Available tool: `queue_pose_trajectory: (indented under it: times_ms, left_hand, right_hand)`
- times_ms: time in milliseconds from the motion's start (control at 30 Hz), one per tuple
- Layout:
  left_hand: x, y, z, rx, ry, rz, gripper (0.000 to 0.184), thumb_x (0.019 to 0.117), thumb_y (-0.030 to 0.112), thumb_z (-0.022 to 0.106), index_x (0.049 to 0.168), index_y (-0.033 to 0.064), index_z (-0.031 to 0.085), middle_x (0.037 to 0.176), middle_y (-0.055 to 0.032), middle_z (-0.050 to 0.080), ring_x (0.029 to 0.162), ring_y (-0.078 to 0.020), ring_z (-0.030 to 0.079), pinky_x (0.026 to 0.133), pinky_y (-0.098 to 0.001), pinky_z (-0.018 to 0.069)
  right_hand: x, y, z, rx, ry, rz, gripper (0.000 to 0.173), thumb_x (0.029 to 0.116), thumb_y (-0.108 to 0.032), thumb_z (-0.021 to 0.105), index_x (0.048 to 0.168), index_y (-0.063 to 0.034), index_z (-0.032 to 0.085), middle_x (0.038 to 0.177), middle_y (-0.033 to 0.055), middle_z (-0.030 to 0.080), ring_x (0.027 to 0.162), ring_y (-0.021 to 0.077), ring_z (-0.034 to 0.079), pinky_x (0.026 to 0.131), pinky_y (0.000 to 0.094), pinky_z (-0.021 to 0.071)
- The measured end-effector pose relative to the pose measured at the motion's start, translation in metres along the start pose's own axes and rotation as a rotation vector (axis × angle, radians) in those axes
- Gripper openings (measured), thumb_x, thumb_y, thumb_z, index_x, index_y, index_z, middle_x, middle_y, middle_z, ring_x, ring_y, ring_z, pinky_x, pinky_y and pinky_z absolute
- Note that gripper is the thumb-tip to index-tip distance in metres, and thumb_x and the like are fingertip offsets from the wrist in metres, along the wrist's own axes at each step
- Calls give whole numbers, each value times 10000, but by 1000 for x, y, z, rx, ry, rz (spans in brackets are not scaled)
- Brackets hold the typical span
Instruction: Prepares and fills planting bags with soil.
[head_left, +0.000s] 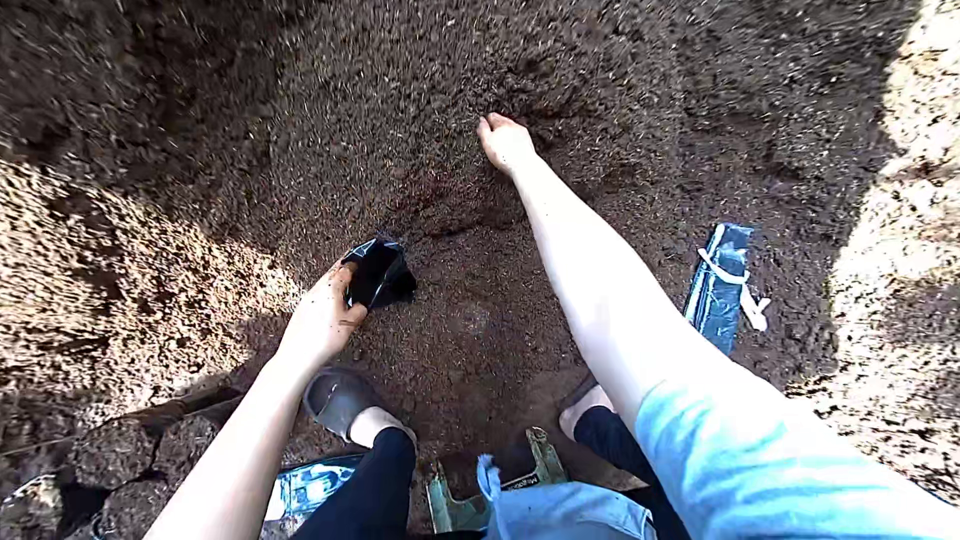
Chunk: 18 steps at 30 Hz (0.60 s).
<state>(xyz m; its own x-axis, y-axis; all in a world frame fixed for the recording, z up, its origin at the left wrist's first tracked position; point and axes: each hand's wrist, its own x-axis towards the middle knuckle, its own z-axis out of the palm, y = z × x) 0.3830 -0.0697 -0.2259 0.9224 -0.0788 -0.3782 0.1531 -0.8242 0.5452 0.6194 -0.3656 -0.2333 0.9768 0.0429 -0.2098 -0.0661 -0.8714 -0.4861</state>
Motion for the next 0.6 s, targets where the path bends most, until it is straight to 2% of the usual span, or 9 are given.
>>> queue_pose_trajectory:
  times_ms: [67, 133, 200, 267, 333, 400, 433, 500, 600]
  left_hand:
    - [9, -3, 0, -18, -38, -8, 540, 948, 24, 686, 1463, 22, 522, 1477, -269, 521, 1234, -471, 593, 998, -701, 444]
    - [14, 1, 0, -42, -57, -11, 520, 953, 26, 686, 1450, 43, 532, 1365, -287, 584, 1128, -482, 624, 939, -727, 454]
    - [17, 4, -5, -50, -52, -20, 515, 959, 44, 664, 1456, 72, 531, 1307, -284, 612, 1074, -478, 641, 907, -731, 462]
    - [13, 6, -12, -82, -25, -27, 512, 968, 44, 639, 1464, 90, 522, 1237, -292, 629, 979, -469, 643, 842, -719, 464]
    - [5, 5, -16, -124, 4, -70, 557, 977, 64, 605, 1513, 150, 481, 1184, -277, 657, 911, -436, 657, 801, -684, 488]
    - [-1, 0, -18, -150, 29, -135, 592, 993, 99, 593, 1554, 202, 437, 1133, -266, 670, 855, -401, 656, 772, -652, 494]
    - [-2, -2, -19, -151, 33, -149, 601, 988, 109, 584, 1559, 206, 423, 1135, -264, 672, 859, -392, 664, 784, -644, 505]
    - [1, -3, -19, -154, 47, -154, 605, 977, 105, 580, 1554, 206, 430, 1114, -255, 680, 835, -367, 666, 778, -625, 509]
    - [3, -3, -20, -127, 75, -124, 628, 948, 116, 584, 1552, 209, 442, 1075, -241, 672, 789, -350, 629, 734, -613, 486]
  right_hand:
    - [-1, -5, 11, -86, -118, -42, 509, 1103, -351, 319, 1409, -61, 603, 1460, 169, 582, 1424, 368, 468, 1193, 607, 275]
    - [-12, -8, 17, -173, -292, -112, 547, 1088, -414, 363, 1442, -56, 575, 1496, 182, 546, 1462, 383, 411, 1223, 642, 178]
    - [-30, -10, 16, -205, -395, -222, 601, 1050, -518, 464, 1439, -72, 569, 1491, 193, 538, 1447, 386, 423, 1191, 652, 242]
    - [-67, 2, 26, -88, -327, -353, 578, 1043, -494, 505, 1487, -124, 535, 1532, 167, 500, 1451, 348, 431, 1202, 580, 305]
    - [-129, 31, 56, 135, -240, -337, 489, 1043, -425, 516, 1407, -109, 597, 1455, 145, 563, 1375, 319, 500, 1162, 518, 387]
    - [-213, 69, 106, 477, -543, 40, 462, 1082, -430, 466, 1396, -112, 583, 1364, 72, 640, 1233, 202, 625, 1046, 421, 517]
    - [-251, 90, 139, 705, -813, 352, 572, 1088, -516, 385, 1425, -79, 538, 1336, 106, 652, 1186, 235, 654, 1004, 441, 542]
    - [-311, 124, 204, 1003, -1186, 859, 955, 1001, -753, 228, 1486, 49, 411, 1384, 267, 590, 1233, 388, 618, 1042, 536, 502]
    - [-321, 119, 257, 1364, -1141, 1193, 1159, 903, -877, 106, 1489, 92, 356, 1435, 275, 552, 1291, 347, 592, 1081, 437, 492]
